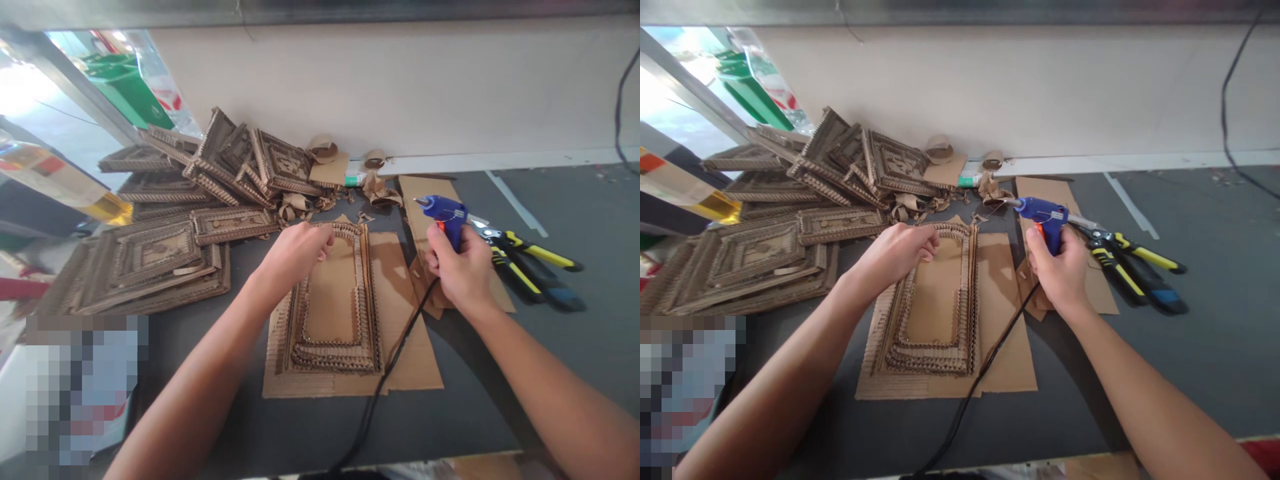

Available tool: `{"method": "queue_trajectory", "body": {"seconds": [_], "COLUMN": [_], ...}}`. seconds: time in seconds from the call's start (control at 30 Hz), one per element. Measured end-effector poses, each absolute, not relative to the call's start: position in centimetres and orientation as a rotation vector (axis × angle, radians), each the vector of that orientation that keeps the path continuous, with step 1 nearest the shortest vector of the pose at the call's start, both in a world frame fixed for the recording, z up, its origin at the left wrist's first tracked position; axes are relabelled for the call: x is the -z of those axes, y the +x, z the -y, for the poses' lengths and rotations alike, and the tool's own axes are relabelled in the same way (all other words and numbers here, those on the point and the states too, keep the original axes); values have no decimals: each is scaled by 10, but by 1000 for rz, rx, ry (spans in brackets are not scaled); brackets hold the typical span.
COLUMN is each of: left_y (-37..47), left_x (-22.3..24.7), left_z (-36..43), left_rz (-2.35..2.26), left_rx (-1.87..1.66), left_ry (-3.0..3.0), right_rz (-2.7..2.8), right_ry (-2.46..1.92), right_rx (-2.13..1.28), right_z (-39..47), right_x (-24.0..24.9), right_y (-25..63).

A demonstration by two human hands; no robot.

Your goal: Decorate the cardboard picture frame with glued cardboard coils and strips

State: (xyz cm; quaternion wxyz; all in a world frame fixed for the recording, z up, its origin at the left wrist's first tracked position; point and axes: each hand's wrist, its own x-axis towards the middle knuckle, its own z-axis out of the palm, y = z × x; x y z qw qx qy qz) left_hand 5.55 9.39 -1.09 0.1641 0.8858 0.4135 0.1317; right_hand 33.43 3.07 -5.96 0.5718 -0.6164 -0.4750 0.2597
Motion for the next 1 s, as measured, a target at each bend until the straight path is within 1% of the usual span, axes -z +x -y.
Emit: {"method": "queue_trajectory", "body": {"seconds": [0.1,0.33,1.0], "left_y": [56,57,61], "left_x": [12,15,13], "left_z": [-93,-95,-93], "left_rz": [-1173,-1171,-1302], "left_rx": [-402,-427,-410], "left_ry": [2533,2430,2324], "right_rz": [952,870,897], "right_ry": [-1415,-1373,-1359], "right_rx": [-688,-657,-695], "right_z": [-33,-40,-41], "right_x": [51,44,63], "right_y": [335,346,345]}}
